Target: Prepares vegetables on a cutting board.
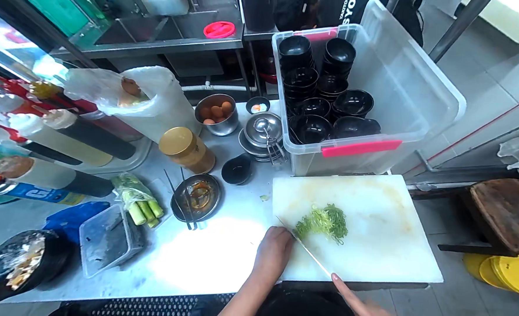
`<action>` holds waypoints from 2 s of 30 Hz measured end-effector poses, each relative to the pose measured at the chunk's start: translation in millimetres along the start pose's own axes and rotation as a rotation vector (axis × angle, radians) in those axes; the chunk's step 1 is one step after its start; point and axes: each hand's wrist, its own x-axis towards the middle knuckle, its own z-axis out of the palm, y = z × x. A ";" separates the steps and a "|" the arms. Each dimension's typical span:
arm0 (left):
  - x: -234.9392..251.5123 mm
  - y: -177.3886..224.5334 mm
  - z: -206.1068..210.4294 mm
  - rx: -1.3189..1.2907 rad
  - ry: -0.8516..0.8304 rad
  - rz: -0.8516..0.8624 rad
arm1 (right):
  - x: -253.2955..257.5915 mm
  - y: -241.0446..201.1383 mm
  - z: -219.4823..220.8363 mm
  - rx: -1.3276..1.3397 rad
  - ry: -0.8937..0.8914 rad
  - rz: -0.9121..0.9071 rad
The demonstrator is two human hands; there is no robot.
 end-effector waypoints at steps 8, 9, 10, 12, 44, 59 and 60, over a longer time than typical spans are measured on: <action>-1.1 -0.1 -0.5 0.010 0.018 0.000 | 4.1 -9.4 -8.2 -0.032 0.023 0.012; -0.8 -0.2 -0.4 0.007 0.027 -0.001 | 0.5 -7.7 -7.2 -0.029 0.015 0.010; -1.2 -0.6 -0.2 0.001 0.033 -0.002 | -0.7 -6.6 -5.3 -0.022 0.005 0.011; -1.3 -1.2 -1.1 -0.018 0.031 -0.006 | 7.6 -4.9 0.1 0.001 0.005 0.003; -14.4 -5.5 1.3 0.050 0.077 0.030 | 18.3 -13.7 -6.7 -0.038 0.028 0.005; -14.8 -6.6 1.2 0.035 0.098 -0.025 | 2.5 -13.8 -10.0 -0.045 0.009 0.008; -15.1 -6.8 0.5 0.035 0.102 -0.027 | -0.9 -12.1 -8.1 -0.037 -0.001 -0.004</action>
